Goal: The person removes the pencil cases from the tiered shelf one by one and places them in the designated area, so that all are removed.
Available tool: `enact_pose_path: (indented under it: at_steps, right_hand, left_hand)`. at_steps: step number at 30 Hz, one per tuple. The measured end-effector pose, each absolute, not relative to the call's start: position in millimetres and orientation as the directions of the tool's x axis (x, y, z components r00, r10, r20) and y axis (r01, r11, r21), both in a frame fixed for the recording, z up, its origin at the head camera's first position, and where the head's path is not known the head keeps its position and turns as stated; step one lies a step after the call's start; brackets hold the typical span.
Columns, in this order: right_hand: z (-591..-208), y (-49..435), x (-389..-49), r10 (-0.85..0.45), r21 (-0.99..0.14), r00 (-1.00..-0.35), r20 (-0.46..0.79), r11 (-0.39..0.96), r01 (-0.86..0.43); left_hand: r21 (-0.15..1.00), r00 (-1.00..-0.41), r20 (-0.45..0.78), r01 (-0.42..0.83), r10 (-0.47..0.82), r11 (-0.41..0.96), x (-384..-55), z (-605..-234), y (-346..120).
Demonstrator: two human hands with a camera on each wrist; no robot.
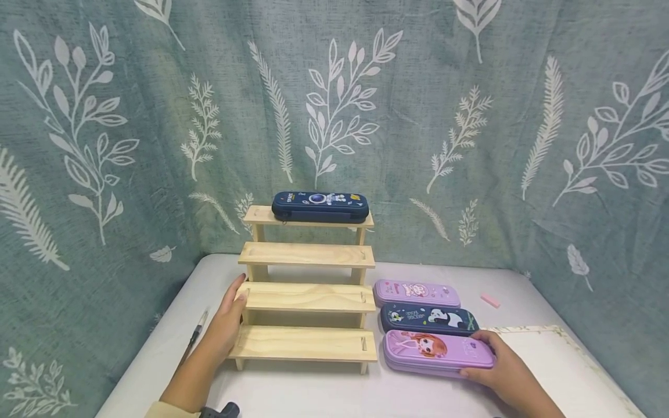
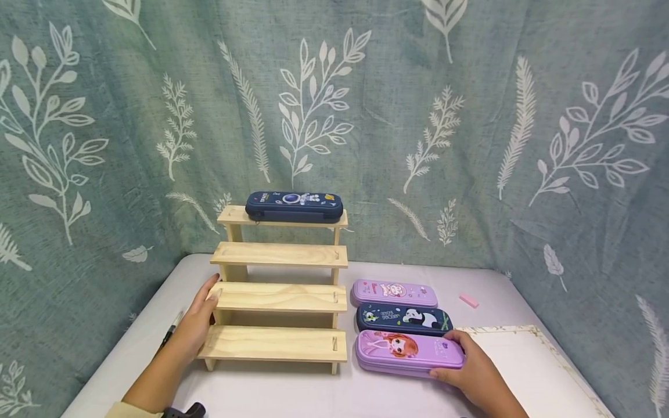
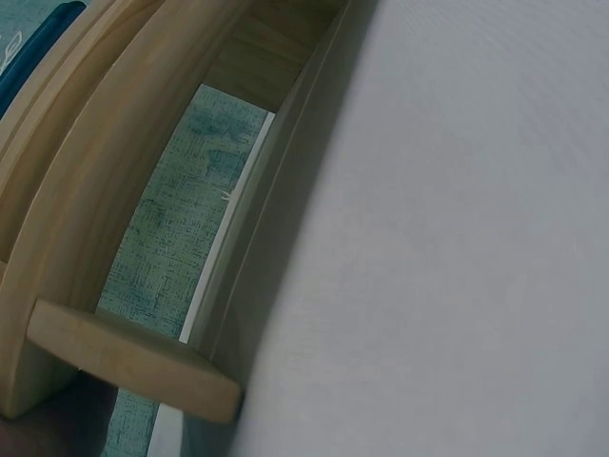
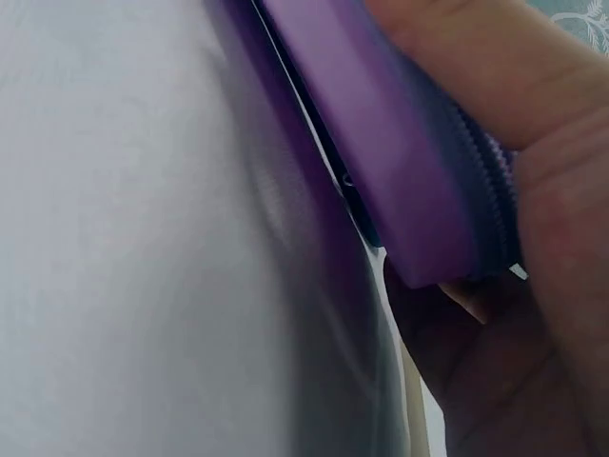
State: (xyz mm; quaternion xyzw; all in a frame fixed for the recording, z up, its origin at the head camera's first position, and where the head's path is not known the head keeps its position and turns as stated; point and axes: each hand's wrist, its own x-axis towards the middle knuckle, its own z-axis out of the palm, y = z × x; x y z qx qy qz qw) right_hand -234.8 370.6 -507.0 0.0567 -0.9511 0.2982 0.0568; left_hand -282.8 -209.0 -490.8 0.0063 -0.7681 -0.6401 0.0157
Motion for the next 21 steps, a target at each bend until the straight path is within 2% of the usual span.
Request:
enact_pose_path:
  at_steps: [7,21]
  right_hand:
    - [-507.9,371.9,-235.2,-0.094,-0.553,-0.986,0.140,0.818,-0.157]
    - [-513.3,373.2,-234.8,-0.123,-0.533,-0.965,0.232,0.813,-0.232]
  left_hand:
    - [0.983,-1.000,0.018,0.014,-0.020,0.181,-282.2,-491.7,-209.4]
    - [0.983,-0.999,0.035,0.032,-0.016,0.183,-282.3,-492.8,-209.4]
